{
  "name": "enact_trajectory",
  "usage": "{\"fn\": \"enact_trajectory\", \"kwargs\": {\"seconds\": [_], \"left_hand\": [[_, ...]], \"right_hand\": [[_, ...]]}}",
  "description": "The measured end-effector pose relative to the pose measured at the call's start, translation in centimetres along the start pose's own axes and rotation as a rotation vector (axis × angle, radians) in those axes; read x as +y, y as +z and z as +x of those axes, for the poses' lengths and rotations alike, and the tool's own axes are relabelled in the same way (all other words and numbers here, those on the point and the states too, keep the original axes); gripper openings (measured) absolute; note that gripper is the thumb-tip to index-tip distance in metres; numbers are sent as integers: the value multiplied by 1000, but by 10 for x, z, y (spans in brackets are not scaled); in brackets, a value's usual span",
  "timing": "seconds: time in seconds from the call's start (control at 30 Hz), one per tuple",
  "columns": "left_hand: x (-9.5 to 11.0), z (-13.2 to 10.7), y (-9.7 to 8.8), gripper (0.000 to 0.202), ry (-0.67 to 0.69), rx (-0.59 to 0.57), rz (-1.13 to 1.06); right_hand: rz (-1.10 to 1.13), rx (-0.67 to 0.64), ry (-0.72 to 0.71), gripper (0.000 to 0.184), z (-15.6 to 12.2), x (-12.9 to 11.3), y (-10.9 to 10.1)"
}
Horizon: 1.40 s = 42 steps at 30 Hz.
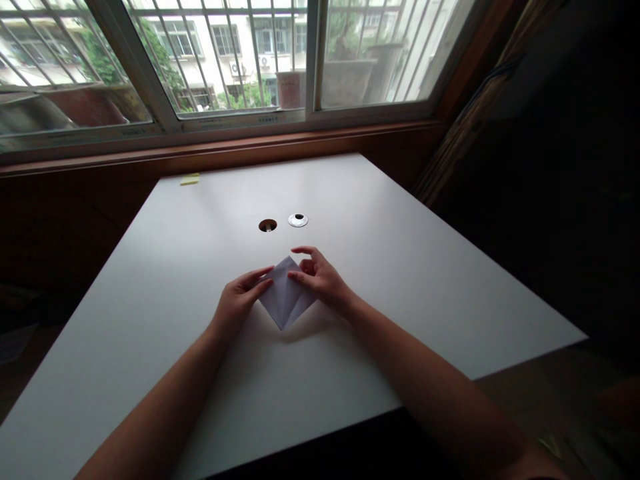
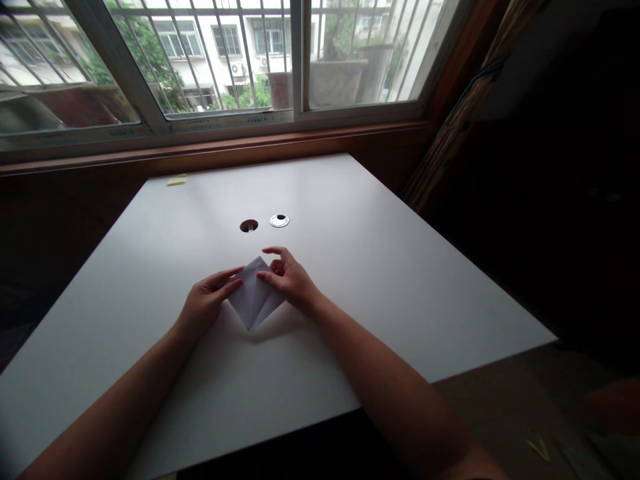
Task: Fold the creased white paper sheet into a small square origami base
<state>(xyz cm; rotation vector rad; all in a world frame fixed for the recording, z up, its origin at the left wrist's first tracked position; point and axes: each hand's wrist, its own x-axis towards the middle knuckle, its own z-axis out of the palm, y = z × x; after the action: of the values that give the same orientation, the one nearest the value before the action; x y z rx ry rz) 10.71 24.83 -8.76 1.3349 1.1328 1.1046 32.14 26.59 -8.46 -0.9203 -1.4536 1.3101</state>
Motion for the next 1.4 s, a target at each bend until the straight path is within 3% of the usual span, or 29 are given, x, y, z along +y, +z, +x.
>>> {"fn": "enact_trajectory", "kwargs": {"seconds": [0.33,0.63,0.77,1.07,1.23,1.4], "left_hand": [[-6,4,3,45,15,186,-286],[-3,4,4,48,15,233,-302],[-3,2,5,48,27,187,-206],[4,-3,3,46,6,-69,35],[2,-2,1,29,22,-84,124],[2,-1,-1,29,48,-51,211]], "right_hand": [[-24,16,10,37,-1,5,-4],[-50,-18,25,37,-3,0,-4],[0,-13,24,36,-3,0,-1],[-115,-28,13,28,-2,-3,-1],[-212,-20,-15,27,-2,-3,-1],[-371,31,-39,30,-2,-6,1]]}}
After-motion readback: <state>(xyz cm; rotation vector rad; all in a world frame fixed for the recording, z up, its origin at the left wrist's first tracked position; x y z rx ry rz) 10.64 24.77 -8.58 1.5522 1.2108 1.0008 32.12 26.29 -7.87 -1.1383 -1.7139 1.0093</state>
